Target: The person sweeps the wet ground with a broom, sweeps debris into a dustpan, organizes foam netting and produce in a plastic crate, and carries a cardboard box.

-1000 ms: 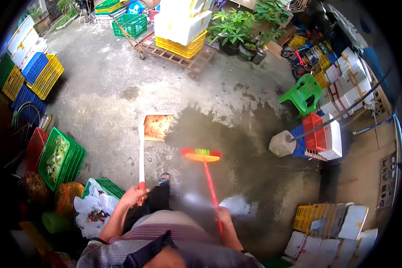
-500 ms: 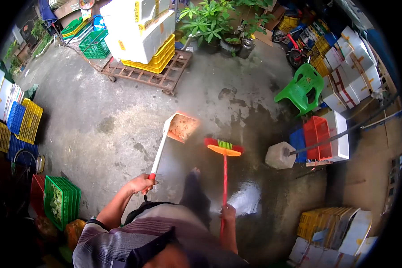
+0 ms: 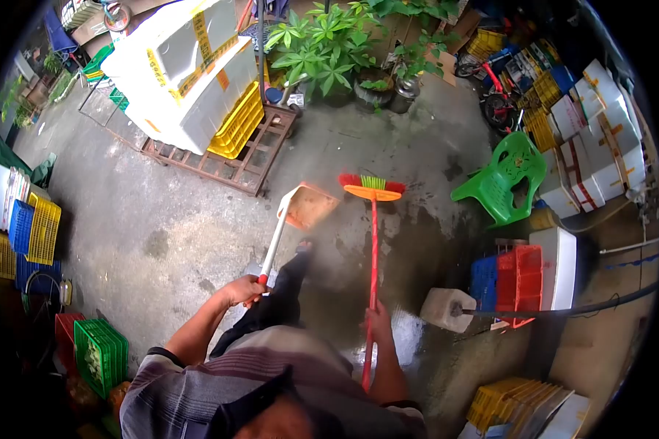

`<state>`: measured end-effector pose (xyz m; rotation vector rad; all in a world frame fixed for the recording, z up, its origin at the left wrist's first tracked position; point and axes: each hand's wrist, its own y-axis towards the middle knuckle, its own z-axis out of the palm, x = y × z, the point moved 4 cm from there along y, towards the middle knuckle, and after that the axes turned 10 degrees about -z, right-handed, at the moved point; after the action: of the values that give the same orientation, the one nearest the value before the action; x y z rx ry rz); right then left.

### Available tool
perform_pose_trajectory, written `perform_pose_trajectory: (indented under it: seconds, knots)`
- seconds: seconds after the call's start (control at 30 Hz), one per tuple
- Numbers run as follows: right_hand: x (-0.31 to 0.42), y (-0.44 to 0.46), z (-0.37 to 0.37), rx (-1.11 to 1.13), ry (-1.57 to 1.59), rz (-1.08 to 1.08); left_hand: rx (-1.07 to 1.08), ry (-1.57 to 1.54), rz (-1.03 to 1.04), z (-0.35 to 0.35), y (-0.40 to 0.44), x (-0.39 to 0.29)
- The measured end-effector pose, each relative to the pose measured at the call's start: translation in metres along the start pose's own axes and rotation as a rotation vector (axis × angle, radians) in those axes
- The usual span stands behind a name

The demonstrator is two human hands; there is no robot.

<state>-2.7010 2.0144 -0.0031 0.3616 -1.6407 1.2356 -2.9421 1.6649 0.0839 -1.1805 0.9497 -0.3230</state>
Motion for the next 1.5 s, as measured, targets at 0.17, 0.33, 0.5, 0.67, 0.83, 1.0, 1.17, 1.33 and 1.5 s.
perform_pose_trajectory:
  seconds: [0.17, 0.33, 0.5, 0.67, 0.83, 1.0, 1.17, 1.33, 1.5]
  knots:
    - [0.069, 0.124, -0.009, 0.012, -0.213, -0.03, -0.013, 0.02, 0.001, -0.048, 0.098, -0.124]
    - [0.15, 0.215, -0.006, -0.004, -0.299, 0.003, 0.034, 0.047, -0.061, -0.096, 0.18, -0.245]
    - [0.21, 0.363, -0.015, 0.08, -0.249, -0.052, -0.049, 0.22, -0.111, -0.14, 0.243, -0.363]
    - [0.31, 0.529, -0.022, 0.13, -0.222, 0.038, -0.012, 0.206, -0.202, -0.18, 0.316, -0.48]
    - [0.433, 0.634, 0.004, 0.19, -0.237, 0.169, -0.107, 0.439, -0.131, -0.22, 0.377, -0.585]
    - [0.55, 0.713, 0.047, 0.347, -0.058, 0.169, -0.317, 0.649, -0.122, -0.27, 0.434, -0.669]
    - [0.585, 0.804, 0.086, 0.427, 0.103, 0.208, -0.426, 0.867, -0.1, -0.31, 0.427, -0.765]
    - [0.631, 0.887, 0.143, 0.325, 0.171, 0.209, -0.591, 0.885, 0.045, -0.358, 0.451, -0.814]
    - [0.678, 0.939, 0.201, 0.511, 0.277, 0.188, -0.556, 0.862, -0.016, -0.392, 0.466, -0.855]
